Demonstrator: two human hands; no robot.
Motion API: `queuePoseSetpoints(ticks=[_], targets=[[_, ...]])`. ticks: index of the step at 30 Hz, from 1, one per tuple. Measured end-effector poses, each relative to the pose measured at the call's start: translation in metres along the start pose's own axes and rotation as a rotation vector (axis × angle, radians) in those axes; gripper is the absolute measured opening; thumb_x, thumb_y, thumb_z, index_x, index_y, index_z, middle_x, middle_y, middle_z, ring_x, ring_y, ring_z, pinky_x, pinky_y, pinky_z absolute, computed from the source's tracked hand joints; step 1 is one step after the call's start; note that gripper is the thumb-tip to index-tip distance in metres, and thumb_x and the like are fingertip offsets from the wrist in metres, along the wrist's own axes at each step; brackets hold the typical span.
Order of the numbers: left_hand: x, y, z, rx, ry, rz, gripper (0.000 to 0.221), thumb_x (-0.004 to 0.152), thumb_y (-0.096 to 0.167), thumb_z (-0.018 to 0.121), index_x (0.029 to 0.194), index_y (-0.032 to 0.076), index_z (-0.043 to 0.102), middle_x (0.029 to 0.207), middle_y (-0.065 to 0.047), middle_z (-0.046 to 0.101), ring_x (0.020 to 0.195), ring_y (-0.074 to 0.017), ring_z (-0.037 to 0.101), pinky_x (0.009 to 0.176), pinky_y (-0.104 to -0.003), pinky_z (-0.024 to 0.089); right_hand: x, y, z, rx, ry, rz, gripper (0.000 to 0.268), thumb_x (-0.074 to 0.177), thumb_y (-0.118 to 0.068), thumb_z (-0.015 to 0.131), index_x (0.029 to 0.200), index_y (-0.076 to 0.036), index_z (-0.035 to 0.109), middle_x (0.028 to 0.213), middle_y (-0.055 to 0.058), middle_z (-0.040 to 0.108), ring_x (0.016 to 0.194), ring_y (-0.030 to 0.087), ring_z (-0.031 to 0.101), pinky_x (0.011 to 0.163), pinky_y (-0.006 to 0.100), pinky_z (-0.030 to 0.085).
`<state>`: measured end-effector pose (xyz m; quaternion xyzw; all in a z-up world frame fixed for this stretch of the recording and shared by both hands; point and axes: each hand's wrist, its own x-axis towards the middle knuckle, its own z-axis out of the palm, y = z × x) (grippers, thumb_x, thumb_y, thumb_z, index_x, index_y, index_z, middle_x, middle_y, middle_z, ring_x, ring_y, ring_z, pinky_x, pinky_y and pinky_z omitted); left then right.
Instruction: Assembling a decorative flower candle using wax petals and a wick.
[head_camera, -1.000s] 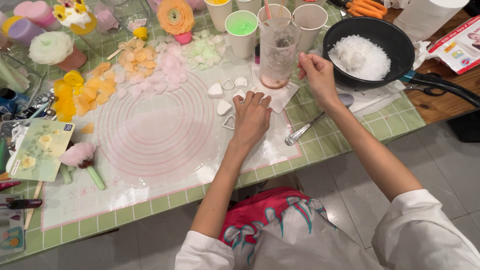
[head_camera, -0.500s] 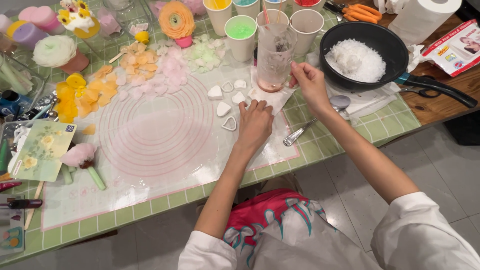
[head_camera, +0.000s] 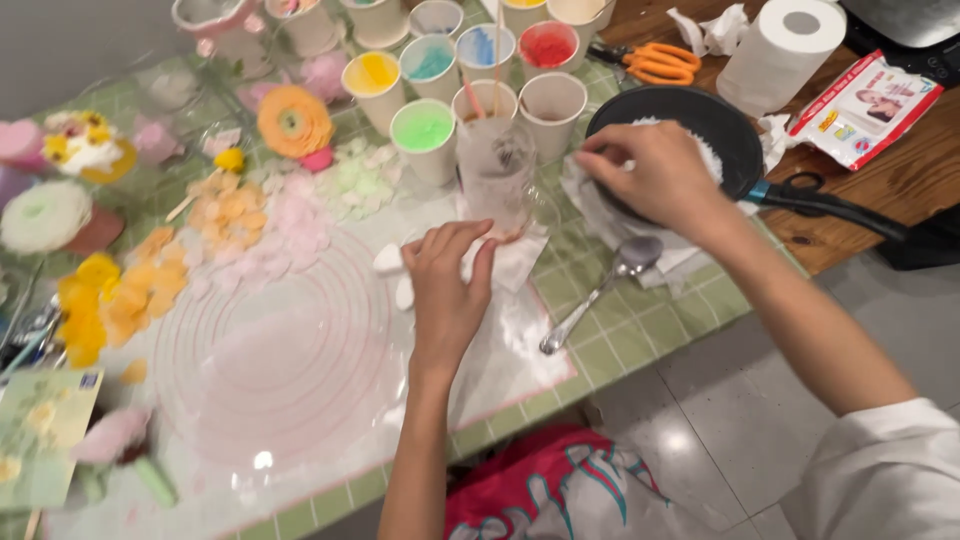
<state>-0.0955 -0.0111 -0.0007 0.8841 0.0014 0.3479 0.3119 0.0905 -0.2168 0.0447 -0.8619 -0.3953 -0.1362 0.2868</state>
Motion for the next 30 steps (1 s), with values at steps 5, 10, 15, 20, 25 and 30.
queuePoseSetpoints(ticks=[5, 10, 15, 20, 25, 30], targets=[[0.044, 0.007, -0.015, -0.028, 0.127, -0.102, 0.018, 0.094, 0.008, 0.071, 0.112, 0.009, 0.073, 0.108, -0.005, 0.074, 0.104, -0.0216, 0.067, 0.097, -0.036, 0.038, 0.043, 0.071, -0.047, 0.013, -0.076, 0.104, 0.027, 0.098, -0.028, 0.072, 0.110, -0.005, 0.077, 0.091, 0.015, 0.076, 0.082, 0.025, 0.075, 0.073, 0.037, 0.057], [0.128, 0.019, -0.027, -0.041, 0.186, -0.201, 0.016, 0.095, 0.005, 0.069, 0.110, 0.008, 0.073, 0.103, -0.005, 0.074, 0.098, -0.0213, 0.068, 0.095, -0.035, 0.040, 0.091, 0.142, -0.080, 0.047, -0.144, 0.344, 0.029, 0.099, -0.027, 0.069, 0.116, -0.004, 0.076, 0.092, 0.016, 0.077, 0.082, 0.026, 0.076, 0.076, 0.037, 0.057], [0.224, 0.066, -0.034, -0.021, 0.138, -0.260, 0.013, 0.097, 0.006, 0.068, 0.109, 0.007, 0.074, 0.099, -0.006, 0.073, 0.094, -0.0217, 0.067, 0.092, -0.034, 0.041, 0.132, 0.232, -0.079, 0.053, -0.223, 0.396, 0.032, 0.099, -0.029, 0.067, 0.121, -0.006, 0.075, 0.096, 0.018, 0.076, 0.085, 0.029, 0.074, 0.077, 0.040, 0.056], [0.306, 0.108, -0.025, 0.004, 0.036, -0.215, 0.012, 0.096, 0.007, 0.068, 0.106, 0.006, 0.074, 0.096, -0.006, 0.073, 0.092, -0.0221, 0.067, 0.090, -0.035, 0.040, 0.190, 0.302, -0.080, 0.113, -0.214, 0.374, 0.037, 0.099, -0.030, 0.066, 0.125, -0.005, 0.072, 0.103, 0.022, 0.075, 0.094, 0.034, 0.072, 0.085, 0.043, 0.055], [0.344, 0.121, 0.006, -0.001, -0.036, -0.263, 0.012, 0.096, 0.007, 0.068, 0.106, 0.006, 0.074, 0.093, -0.006, 0.072, 0.083, -0.0219, 0.065, 0.087, -0.035, 0.040, 0.236, 0.358, -0.061, 0.160, -0.212, 0.459, 0.041, 0.102, -0.030, 0.063, 0.130, 0.000, 0.068, 0.110, 0.025, 0.073, 0.101, 0.036, 0.072, 0.091, 0.043, 0.054], [0.379, 0.118, 0.027, 0.021, -0.091, -0.264, 0.012, 0.095, 0.007, 0.069, 0.106, 0.006, 0.075, 0.093, -0.007, 0.072, 0.082, -0.0242, 0.063, 0.087, -0.037, 0.040, 0.267, 0.417, -0.008, 0.183, -0.208, 0.487, 0.043, 0.103, -0.029, 0.062, 0.132, 0.002, 0.065, 0.113, 0.028, 0.071, 0.105, 0.038, 0.070, 0.096, 0.044, 0.053]])
